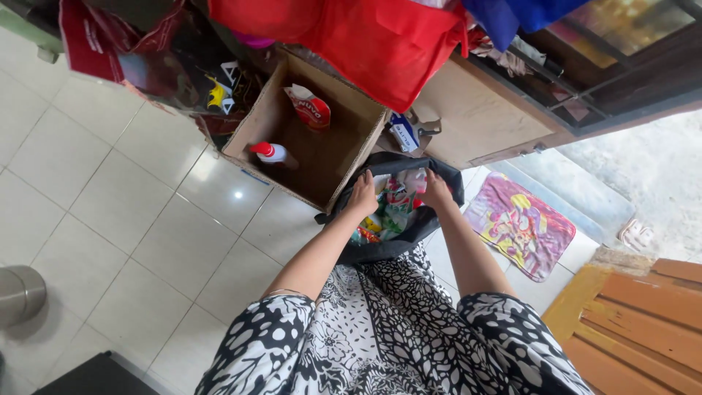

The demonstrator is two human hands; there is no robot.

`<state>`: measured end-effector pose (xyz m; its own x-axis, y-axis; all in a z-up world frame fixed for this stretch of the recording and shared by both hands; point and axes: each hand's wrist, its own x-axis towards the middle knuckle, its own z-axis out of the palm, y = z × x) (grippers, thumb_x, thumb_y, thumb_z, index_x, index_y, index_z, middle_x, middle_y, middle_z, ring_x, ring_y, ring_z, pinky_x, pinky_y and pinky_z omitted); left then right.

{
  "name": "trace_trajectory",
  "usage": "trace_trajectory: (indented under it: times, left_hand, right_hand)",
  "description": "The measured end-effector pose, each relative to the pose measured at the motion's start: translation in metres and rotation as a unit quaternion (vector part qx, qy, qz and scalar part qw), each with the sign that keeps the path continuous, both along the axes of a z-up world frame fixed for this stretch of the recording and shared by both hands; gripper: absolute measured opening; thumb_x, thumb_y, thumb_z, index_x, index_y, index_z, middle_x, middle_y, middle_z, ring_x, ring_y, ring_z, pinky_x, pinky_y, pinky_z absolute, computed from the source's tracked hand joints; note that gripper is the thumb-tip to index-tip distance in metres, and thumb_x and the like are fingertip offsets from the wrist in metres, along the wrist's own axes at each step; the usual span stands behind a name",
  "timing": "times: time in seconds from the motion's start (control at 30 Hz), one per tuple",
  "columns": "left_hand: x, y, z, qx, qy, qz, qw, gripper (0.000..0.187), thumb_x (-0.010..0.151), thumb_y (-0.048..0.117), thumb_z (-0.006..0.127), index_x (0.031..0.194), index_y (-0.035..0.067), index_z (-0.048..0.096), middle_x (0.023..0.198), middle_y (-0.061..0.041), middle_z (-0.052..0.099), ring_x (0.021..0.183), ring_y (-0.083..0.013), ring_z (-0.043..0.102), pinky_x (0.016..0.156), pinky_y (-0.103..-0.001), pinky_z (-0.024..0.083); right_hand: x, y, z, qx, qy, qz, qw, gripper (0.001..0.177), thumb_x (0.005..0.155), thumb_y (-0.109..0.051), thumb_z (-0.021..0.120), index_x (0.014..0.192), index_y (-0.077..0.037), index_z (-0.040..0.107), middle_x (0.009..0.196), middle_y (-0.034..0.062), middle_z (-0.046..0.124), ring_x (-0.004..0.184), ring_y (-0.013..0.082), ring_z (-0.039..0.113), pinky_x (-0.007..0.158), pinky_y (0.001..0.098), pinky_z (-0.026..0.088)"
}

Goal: The person retrieves a black bag from a sofa and walks to a storage area. They then unpack various grocery items from the bag and place them into a cardboard box.

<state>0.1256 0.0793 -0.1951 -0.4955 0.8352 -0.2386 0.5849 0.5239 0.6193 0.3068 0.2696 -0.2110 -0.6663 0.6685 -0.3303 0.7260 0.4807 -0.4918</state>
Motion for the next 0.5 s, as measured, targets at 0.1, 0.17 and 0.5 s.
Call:
trace_trajectory:
  times: [0.1, 0.17, 0.5]
  left_hand:
    - [-0.002, -0.001, 0.014, -0.097, 0.014, -0.025, 0.995, 0.052, 0.086, 0.013, 0.079, 0.129, 0.004, 0.051, 0.139, -0.022, 0.052, 0.126, -0.0404, 0.057, 0.104, -0.045, 0.052]
    - [0.001, -0.003, 0.026, -0.105, 0.02, -0.016, 0.994, 0.055, 0.085, 0.012, 0.08, 0.13, 0.003, 0.05, 0.137, -0.023, 0.051, 0.125, -0.0406, 0.056, 0.102, -0.046, 0.052]
    - [0.017, 0.004, 0.042, -0.168, 0.04, 0.0, 0.985, 0.072, 0.081, 0.027, 0.085, 0.135, 0.002, 0.045, 0.142, -0.022, 0.044, 0.127, -0.038, 0.054, 0.097, -0.044, 0.054]
  right_hand:
    - [0.004, -0.017, 0.017, 0.011, 0.046, -0.029, 0.998, 0.078, 0.071, -0.018, 0.086, 0.138, -0.012, 0.046, 0.118, 0.0243, 0.068, 0.118, 0.044, 0.062, 0.098, 0.0488, 0.053]
    - [-0.005, -0.028, 0.043, -0.006, 0.061, -0.045, 0.997, 0.072, 0.072, -0.02, 0.087, 0.132, -0.011, 0.047, 0.12, 0.0246, 0.067, 0.114, 0.0461, 0.063, 0.094, 0.0506, 0.053]
    - [0.001, -0.029, -0.021, 0.065, 0.11, -0.137, 0.982, 0.03, 0.083, -0.012, 0.073, 0.112, -0.008, 0.072, 0.084, 0.0218, 0.073, 0.083, 0.0392, 0.073, 0.079, 0.0471, 0.059]
